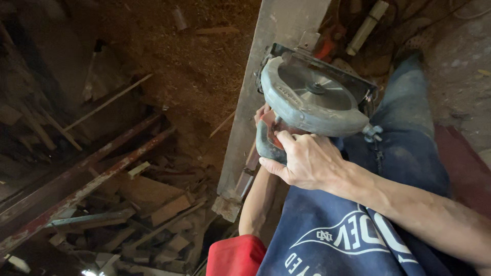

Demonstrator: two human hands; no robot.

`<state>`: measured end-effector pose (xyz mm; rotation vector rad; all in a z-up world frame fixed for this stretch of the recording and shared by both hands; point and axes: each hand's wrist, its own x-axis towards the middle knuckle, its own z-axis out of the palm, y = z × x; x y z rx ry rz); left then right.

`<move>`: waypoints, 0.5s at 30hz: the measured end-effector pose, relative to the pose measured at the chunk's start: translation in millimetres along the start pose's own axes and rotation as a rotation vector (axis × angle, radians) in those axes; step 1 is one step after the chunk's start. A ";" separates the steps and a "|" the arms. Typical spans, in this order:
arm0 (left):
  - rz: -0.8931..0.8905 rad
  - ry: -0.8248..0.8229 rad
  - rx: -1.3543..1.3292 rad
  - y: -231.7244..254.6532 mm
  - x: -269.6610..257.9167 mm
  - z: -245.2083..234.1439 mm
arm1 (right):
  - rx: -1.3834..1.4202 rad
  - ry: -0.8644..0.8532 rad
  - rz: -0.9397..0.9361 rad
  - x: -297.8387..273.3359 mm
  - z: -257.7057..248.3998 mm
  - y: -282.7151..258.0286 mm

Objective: The person uses an angle grinder to smooth a wooden plank, then switches to a sander to finish the surface. They then use a circular saw to cut the plank and a chisel with a hammer to carve a groove.

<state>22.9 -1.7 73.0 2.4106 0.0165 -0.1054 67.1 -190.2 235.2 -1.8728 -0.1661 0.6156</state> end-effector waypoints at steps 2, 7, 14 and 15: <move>0.003 0.001 -0.005 -0.4 0.5 -0.1 | -0.017 0.003 -0.003 0.8 0.6 -0.4; 0.003 0.006 -0.003 -2.5 0.6 1.5 | -0.023 -0.014 0.026 3.4 0.9 -1.9; -0.001 0.015 -0.008 -4.7 1.2 4.9 | -0.060 0.002 0.044 7.4 0.3 -8.2; -0.001 0.017 -0.004 -5.2 1.4 5.2 | -0.063 0.002 0.048 8.2 0.4 -7.9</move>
